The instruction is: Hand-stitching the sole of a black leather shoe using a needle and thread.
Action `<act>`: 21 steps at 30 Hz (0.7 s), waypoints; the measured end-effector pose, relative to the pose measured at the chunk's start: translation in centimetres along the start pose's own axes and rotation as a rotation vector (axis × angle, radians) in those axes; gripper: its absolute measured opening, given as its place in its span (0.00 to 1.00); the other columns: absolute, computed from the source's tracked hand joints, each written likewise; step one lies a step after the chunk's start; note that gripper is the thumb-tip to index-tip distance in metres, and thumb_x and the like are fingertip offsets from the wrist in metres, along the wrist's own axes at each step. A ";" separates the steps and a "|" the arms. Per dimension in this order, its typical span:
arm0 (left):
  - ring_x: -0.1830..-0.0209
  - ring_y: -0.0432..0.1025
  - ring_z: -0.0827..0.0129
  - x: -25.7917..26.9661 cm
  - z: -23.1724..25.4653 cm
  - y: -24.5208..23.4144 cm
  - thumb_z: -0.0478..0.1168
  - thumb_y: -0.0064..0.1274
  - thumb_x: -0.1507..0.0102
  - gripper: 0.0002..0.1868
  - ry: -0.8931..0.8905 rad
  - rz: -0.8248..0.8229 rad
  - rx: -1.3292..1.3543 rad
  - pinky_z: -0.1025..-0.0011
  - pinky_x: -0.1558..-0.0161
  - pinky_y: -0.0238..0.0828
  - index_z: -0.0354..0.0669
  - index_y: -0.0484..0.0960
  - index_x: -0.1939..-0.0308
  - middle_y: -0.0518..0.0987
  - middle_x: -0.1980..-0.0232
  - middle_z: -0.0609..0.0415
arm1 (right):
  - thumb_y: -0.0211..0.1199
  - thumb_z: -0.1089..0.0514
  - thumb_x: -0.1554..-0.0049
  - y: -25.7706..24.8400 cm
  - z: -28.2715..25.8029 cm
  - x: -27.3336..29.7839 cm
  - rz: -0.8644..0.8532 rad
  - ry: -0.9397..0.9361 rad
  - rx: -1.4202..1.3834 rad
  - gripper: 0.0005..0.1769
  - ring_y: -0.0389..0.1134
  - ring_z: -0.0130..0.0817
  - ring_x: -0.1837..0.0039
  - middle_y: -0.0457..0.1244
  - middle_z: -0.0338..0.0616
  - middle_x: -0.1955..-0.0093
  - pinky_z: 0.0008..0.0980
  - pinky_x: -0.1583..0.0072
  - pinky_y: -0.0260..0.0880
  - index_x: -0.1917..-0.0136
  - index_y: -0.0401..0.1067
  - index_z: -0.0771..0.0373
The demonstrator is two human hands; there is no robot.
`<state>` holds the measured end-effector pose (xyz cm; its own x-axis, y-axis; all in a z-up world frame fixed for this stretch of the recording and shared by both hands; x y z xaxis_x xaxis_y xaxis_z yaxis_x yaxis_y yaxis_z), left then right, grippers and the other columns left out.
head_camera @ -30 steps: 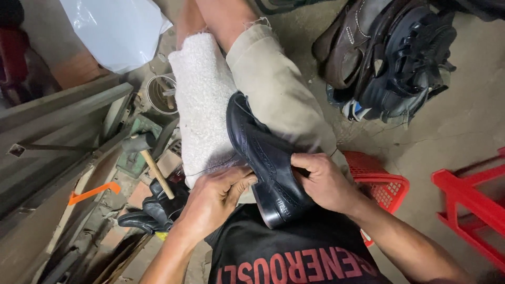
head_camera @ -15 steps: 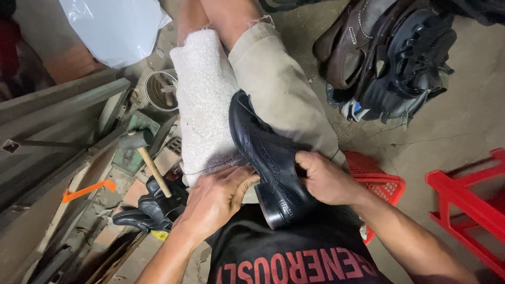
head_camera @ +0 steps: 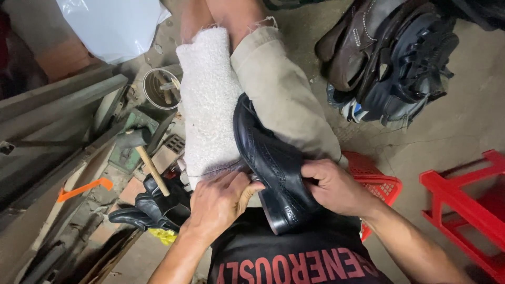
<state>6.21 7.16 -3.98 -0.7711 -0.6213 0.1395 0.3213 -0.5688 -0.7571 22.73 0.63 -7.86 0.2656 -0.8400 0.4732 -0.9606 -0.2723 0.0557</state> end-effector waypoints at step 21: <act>0.91 0.66 0.72 6.5 -6.2 -0.2 0.75 0.23 0.38 0.39 -0.501 -0.198 0.049 0.71 0.87 0.61 0.51 0.77 0.76 0.71 0.87 0.64 | 0.62 0.65 0.46 -3.8 6.4 6.1 0.215 0.155 0.389 0.20 0.73 0.41 0.35 0.67 0.55 0.33 0.35 0.36 0.75 0.40 0.79 0.60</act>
<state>-2.26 6.64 -6.86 -0.4666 -0.6737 0.5730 0.2310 -0.7183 -0.6563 28.57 -6.48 -10.77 0.0205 -0.8243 0.5657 -0.8826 -0.2807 -0.3770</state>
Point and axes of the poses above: each hand's wrist, its own x-axis away from the middle knuckle, its own y-axis out of the palm, z = x × y, the point moved 8 cm from there along -x, towards the middle knuckle
